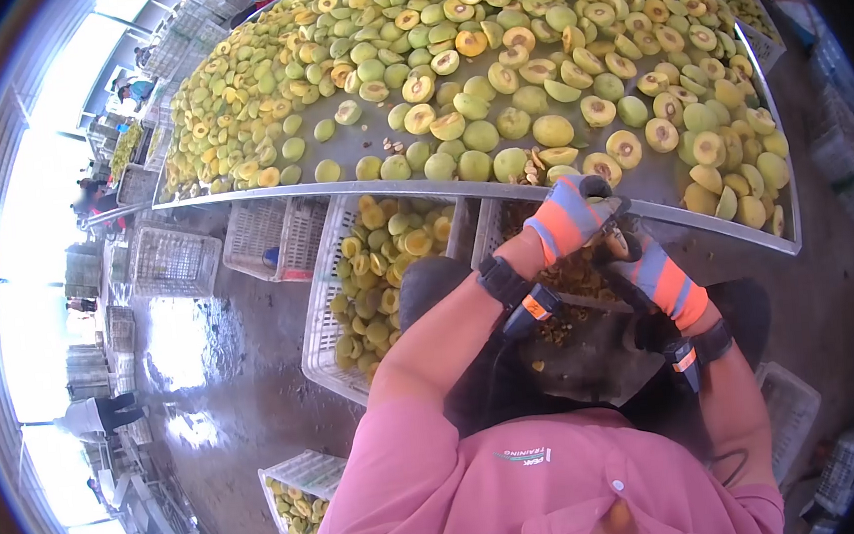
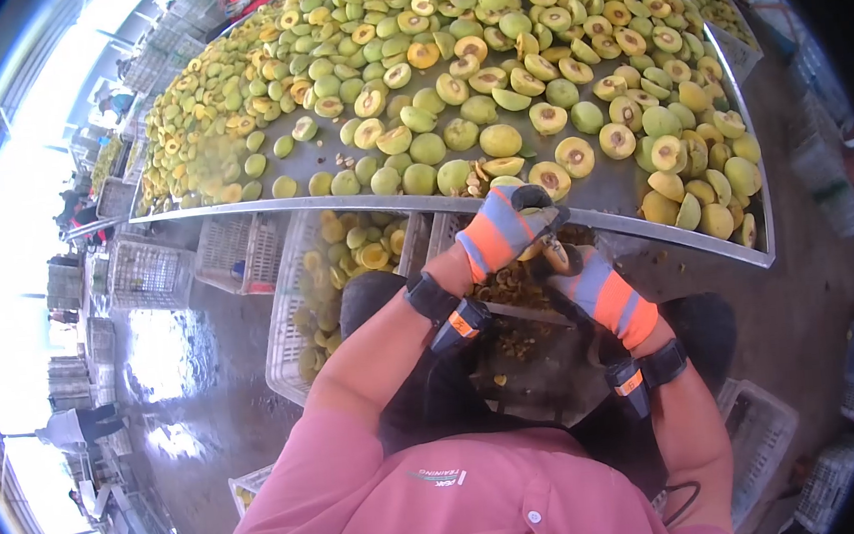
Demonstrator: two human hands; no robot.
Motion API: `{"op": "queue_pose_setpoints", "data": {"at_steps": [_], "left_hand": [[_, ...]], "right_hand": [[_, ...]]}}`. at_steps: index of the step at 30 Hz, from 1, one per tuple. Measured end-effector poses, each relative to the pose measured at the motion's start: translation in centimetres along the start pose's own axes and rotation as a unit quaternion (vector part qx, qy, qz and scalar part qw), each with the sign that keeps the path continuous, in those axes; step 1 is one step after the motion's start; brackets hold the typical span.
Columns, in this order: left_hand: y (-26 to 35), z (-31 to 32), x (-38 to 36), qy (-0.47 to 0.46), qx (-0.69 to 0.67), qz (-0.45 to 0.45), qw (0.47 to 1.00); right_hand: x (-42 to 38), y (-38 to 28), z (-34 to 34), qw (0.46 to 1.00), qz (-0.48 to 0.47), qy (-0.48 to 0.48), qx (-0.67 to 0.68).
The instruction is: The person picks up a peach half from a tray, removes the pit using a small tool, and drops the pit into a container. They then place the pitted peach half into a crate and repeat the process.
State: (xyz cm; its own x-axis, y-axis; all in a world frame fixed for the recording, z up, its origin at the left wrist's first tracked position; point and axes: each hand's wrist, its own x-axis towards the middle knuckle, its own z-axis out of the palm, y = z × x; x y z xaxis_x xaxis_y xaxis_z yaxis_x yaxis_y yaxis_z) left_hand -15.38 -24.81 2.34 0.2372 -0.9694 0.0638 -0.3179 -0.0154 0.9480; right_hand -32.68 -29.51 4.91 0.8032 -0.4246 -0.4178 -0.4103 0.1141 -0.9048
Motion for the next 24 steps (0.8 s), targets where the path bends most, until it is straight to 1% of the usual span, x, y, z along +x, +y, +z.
{"op": "queue_pose_setpoints", "data": {"at_steps": [2, 3, 5, 6, 8, 11, 12, 14, 16, 18, 20, 21, 24], "left_hand": [[0.7, 1.1, -0.6, 0.061, 0.044, 0.038, 0.996], [1.1, 1.4, -0.8, 0.100, 0.076, 0.059, 0.990], [1.3, 1.3, -1.0, 0.092, 0.123, 0.073, 0.985], [1.5, 1.1, -1.0, 0.087, 0.147, 0.081, 0.982], [1.9, 0.4, -0.9, 0.046, 0.141, 0.064, 0.987], [1.3, 0.1, -0.8, 0.003, 0.151, 0.028, 0.988], [1.4, 0.1, -0.8, -0.007, 0.157, 0.016, 0.987], [1.6, 0.3, -1.1, 0.016, 0.195, 0.075, 0.978], [2.2, 0.4, -1.2, 0.045, 0.209, 0.125, 0.969], [2.4, 0.6, -1.3, 0.083, 0.194, 0.160, 0.964], [1.6, 1.1, -1.5, 0.090, 0.208, 0.139, 0.964], [1.4, 1.1, -1.4, 0.091, 0.215, 0.131, 0.963], [0.9, 1.0, -1.0, 0.029, 0.162, -0.018, 0.986]], "right_hand": [[0.6, 2.0, -0.7, 0.997, 0.007, -0.023, 0.072], [0.4, 1.7, -0.3, 0.999, -0.010, 0.014, 0.044], [-0.2, 0.9, 0.9, 0.995, -0.044, 0.087, -0.012], [0.0, 1.1, 1.0, 0.993, -0.081, 0.085, -0.029], [0.6, 2.1, 0.7, 0.983, -0.154, 0.080, -0.063], [0.8, 3.0, 0.2, 0.995, -0.075, 0.033, -0.053], [0.7, 2.6, 0.1, 0.999, -0.031, 0.016, -0.030], [0.1, 1.3, -0.3, 0.998, 0.057, -0.014, 0.016], [0.7, 2.3, -0.3, 0.998, -0.053, -0.017, -0.008], [0.6, 2.7, -0.3, 0.992, -0.121, 0.005, -0.032], [0.3, 2.6, 0.5, 0.985, -0.153, 0.055, -0.050], [0.4, 2.4, 0.6, 0.990, -0.122, 0.057, -0.047], [-0.2, 1.0, 1.1, 0.997, -0.023, 0.060, -0.051]]}}
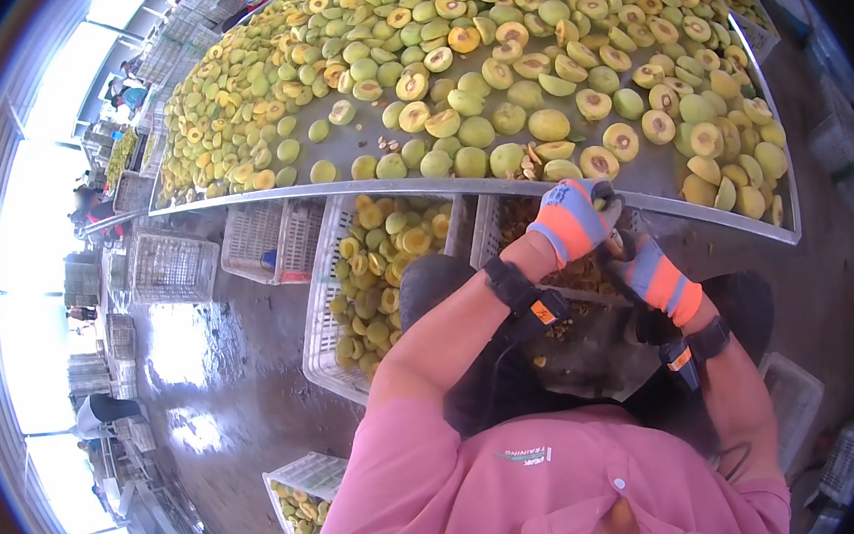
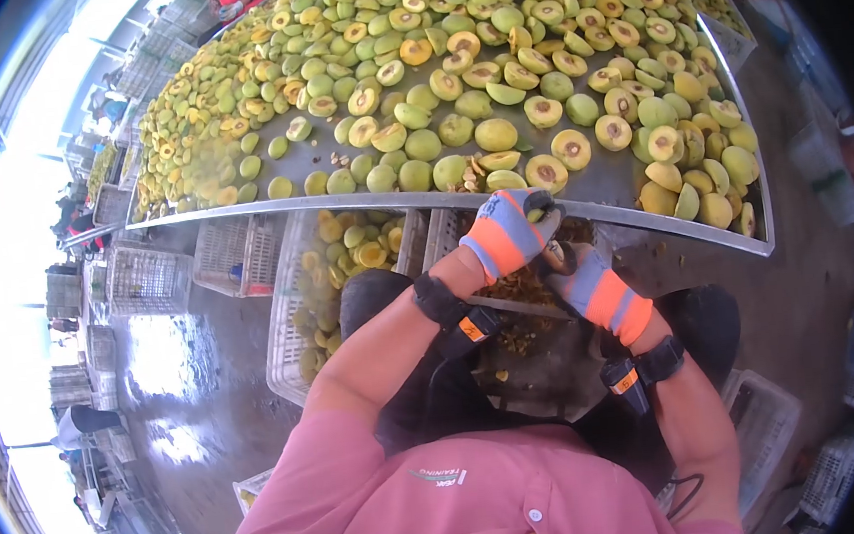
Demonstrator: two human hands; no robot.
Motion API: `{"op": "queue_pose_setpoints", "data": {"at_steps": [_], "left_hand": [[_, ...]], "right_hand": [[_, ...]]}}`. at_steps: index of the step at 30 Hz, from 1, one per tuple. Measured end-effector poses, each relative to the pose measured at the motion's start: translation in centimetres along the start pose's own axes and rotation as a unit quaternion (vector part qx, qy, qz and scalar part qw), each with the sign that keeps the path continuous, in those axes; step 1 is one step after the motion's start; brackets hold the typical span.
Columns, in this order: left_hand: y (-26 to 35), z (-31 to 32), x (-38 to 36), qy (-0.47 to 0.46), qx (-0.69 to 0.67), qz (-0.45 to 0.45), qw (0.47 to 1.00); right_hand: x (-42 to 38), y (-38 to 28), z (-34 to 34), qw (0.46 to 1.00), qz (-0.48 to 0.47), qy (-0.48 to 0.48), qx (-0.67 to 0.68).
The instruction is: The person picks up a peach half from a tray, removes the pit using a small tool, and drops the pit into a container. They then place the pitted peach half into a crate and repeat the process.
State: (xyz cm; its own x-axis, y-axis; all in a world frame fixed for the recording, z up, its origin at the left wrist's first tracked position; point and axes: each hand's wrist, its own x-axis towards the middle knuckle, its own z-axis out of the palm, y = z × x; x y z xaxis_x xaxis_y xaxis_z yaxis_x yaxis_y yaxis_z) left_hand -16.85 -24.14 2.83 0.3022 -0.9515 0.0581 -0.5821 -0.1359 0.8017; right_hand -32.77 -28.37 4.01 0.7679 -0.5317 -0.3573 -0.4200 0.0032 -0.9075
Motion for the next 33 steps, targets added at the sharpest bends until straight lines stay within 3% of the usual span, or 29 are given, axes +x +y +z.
{"op": "queue_pose_setpoints", "data": {"at_steps": [2, 5, 8, 10, 12, 14, 15, 17, 20, 21, 23, 28, 30, 33], "left_hand": [[-0.3, -0.1, 0.3, -0.046, 0.004, -0.034, 0.998], [-1.3, -0.6, 1.4, -0.152, -0.015, -0.006, 0.988], [-0.1, 0.1, 1.0, -0.033, -0.068, -0.034, 0.997], [0.3, -0.2, 1.2, -0.036, -0.160, -0.037, 0.986], [0.8, -0.7, 0.9, -0.025, -0.237, -0.025, 0.971], [1.6, -0.7, -0.2, -0.001, -0.303, 0.005, 0.953], [1.4, -0.2, -0.4, 0.055, -0.207, 0.064, 0.975], [-0.2, 0.7, -0.3, 0.082, -0.243, 0.042, 0.966], [-1.2, 1.4, 0.0, 0.096, -0.271, 0.019, 0.958], [-1.3, 1.1, 0.1, 0.087, -0.252, 0.018, 0.964], [-1.1, 1.1, -0.1, 0.113, -0.172, 0.056, 0.977], [0.5, 1.1, -0.4, 0.116, -0.130, 0.061, 0.983], [0.4, 1.2, -0.2, 0.116, -0.115, 0.069, 0.984], [0.2, 1.5, 0.4, 0.077, -0.178, 0.027, 0.981]], "right_hand": [[-0.8, -2.5, -0.3, 0.998, 0.058, -0.004, -0.026], [0.5, 1.8, -0.6, 0.998, 0.001, -0.052, 0.037], [0.8, 1.6, -1.0, 0.988, 0.076, -0.070, 0.119], [2.3, 3.7, -1.6, 0.987, -0.128, -0.085, -0.034], [2.5, 4.7, -2.0, 0.984, -0.158, -0.078, -0.030], [0.9, 0.4, -1.6, 0.990, -0.015, -0.046, 0.132], [1.0, 0.2, -1.3, 0.989, -0.041, -0.045, 0.134], [1.0, 0.2, -0.9, 0.986, -0.087, -0.044, 0.138], [0.7, -1.2, -0.4, 0.995, -0.089, 0.012, 0.036], [1.9, 1.5, 0.1, 0.990, -0.126, 0.003, 0.059], [1.8, 1.4, 0.0, 0.995, -0.093, 0.000, 0.036], [1.2, 0.8, -0.6, 0.999, -0.025, -0.006, 0.027], [0.9, 0.8, -0.8, 0.999, -0.038, -0.002, 0.008], [0.9, 1.4, -0.8, 0.999, -0.030, 0.008, -0.040]]}}
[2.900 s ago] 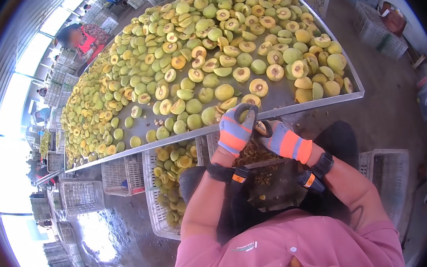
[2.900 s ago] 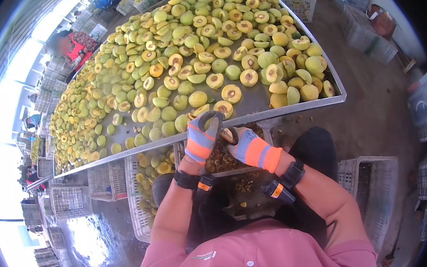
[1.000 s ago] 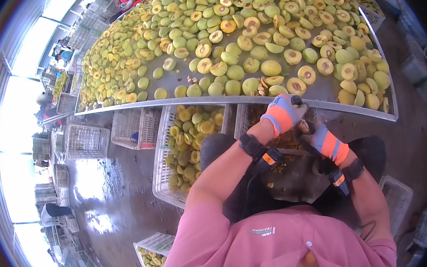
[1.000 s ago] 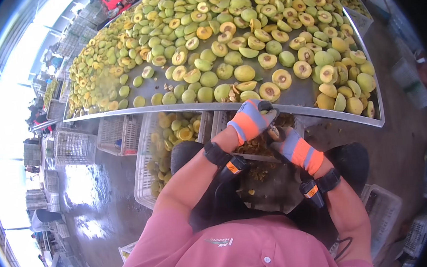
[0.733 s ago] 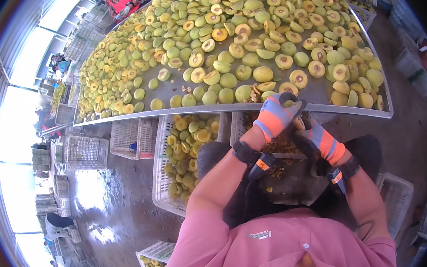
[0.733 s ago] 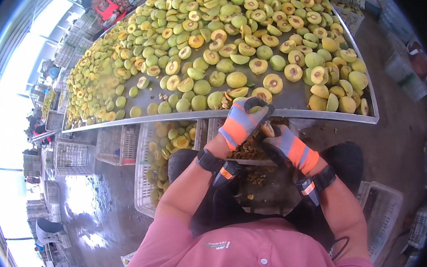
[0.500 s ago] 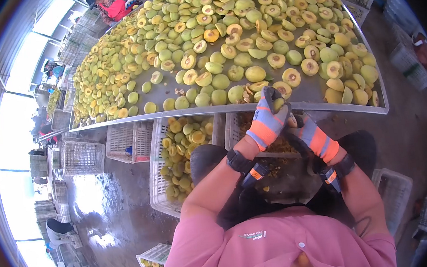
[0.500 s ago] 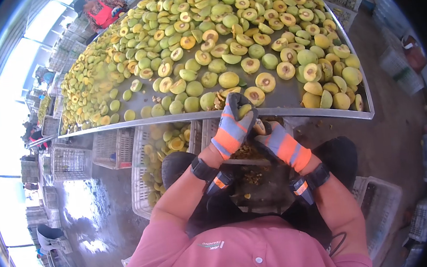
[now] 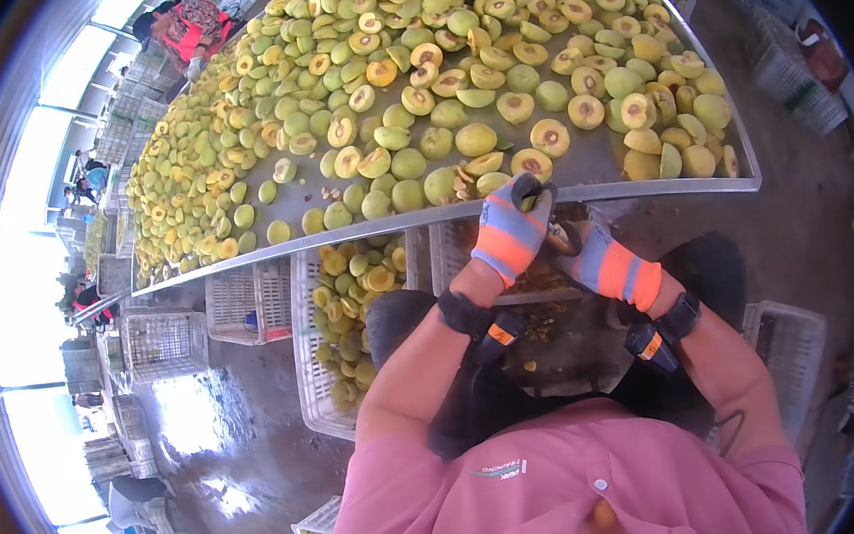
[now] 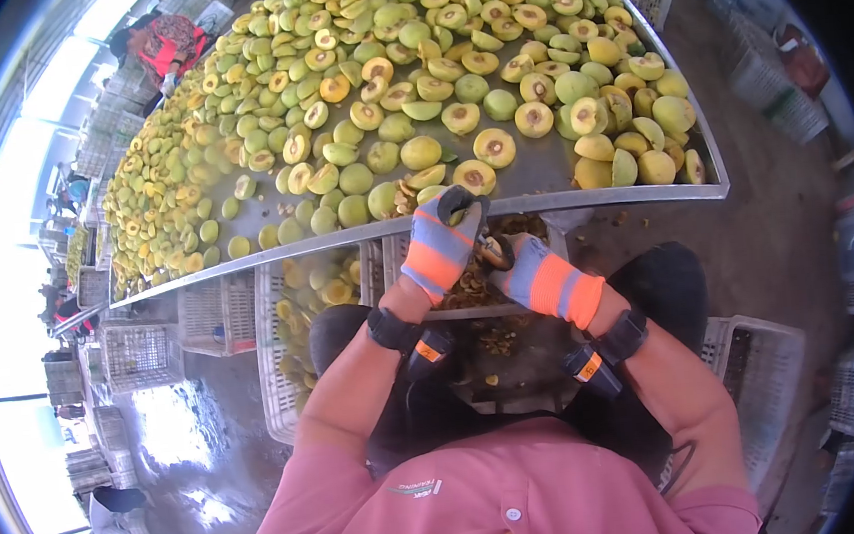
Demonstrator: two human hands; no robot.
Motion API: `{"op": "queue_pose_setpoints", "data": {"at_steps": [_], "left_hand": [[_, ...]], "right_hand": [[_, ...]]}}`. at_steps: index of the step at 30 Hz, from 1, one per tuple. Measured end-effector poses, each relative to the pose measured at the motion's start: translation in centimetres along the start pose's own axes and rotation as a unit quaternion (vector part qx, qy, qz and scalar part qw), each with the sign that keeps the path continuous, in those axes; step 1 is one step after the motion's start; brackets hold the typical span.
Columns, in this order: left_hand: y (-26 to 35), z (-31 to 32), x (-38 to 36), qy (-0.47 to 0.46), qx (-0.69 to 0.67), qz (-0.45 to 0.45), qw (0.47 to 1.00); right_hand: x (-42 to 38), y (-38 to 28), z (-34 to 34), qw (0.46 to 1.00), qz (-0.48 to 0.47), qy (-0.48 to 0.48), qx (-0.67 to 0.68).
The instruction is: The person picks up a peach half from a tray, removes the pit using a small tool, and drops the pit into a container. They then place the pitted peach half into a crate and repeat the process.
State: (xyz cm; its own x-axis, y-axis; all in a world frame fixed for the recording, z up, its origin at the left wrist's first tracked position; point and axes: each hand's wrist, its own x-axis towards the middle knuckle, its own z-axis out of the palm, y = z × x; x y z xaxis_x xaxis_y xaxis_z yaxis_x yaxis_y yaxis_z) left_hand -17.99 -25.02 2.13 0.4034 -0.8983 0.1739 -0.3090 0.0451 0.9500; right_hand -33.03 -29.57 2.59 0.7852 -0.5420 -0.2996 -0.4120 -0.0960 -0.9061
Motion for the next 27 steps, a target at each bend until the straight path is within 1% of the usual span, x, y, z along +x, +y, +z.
{"op": "queue_pose_setpoints", "data": {"at_steps": [1, 3, 4, 7, 10, 13, 16, 19, 21, 22, 23, 25, 27], "left_hand": [[-0.6, 0.1, 0.2, -0.016, 0.008, -0.012, 1.000], [-1.3, -0.3, 0.5, -0.046, 0.027, -0.037, 0.998], [-1.0, -0.5, 0.5, -0.070, -0.024, -0.078, 0.994], [-1.2, -1.1, 1.3, -0.128, -0.104, -0.156, 0.974], [-0.1, -1.6, 1.6, -0.152, -0.060, -0.195, 0.967], [0.8, -1.4, 1.3, -0.123, 0.049, -0.058, 0.990], [0.9, -1.4, 1.0, -0.098, 0.092, -0.002, 0.991], [-0.3, -1.1, 0.9, -0.078, 0.025, -0.020, 0.996], [-0.5, -0.8, 1.2, -0.041, -0.065, -0.105, 0.992], [0.3, -0.6, 1.3, -0.023, -0.111, -0.149, 0.982], [1.2, -0.4, 1.2, 0.005, -0.125, -0.163, 0.979], [1.2, -1.0, 1.1, -0.001, -0.181, -0.158, 0.971], [1.2, -1.3, 0.8, -0.019, -0.198, -0.115, 0.973]], "right_hand": [[0.0, 0.2, 0.2, 1.000, 0.008, 0.001, -0.019], [-0.4, -0.4, 0.1, 1.000, -0.002, -0.001, 0.003], [-0.7, -1.0, -0.2, 1.000, -0.008, -0.001, 0.013], [-1.2, -2.6, -0.5, 0.997, 0.067, -0.031, 0.024], [-1.1, -2.7, -0.8, 0.986, 0.129, -0.068, 0.079], [-0.8, -1.8, -0.9, 0.983, 0.090, -0.084, 0.137], [-1.0, -1.4, -0.6, 0.991, 0.038, -0.049, 0.120], [-0.3, -0.5, 0.2, 0.993, 0.012, -0.044, 0.108], [0.4, -0.3, 1.4, 0.989, -0.018, -0.008, 0.144], [0.5, 0.1, 1.7, 0.987, -0.030, 0.011, 0.160], [0.7, 0.8, 1.6, 0.987, -0.025, -0.002, 0.158], [1.8, 0.9, 1.1, 0.987, -0.032, -0.027, 0.155], [1.6, 0.8, 0.8, 0.980, -0.029, -0.029, 0.196]]}}
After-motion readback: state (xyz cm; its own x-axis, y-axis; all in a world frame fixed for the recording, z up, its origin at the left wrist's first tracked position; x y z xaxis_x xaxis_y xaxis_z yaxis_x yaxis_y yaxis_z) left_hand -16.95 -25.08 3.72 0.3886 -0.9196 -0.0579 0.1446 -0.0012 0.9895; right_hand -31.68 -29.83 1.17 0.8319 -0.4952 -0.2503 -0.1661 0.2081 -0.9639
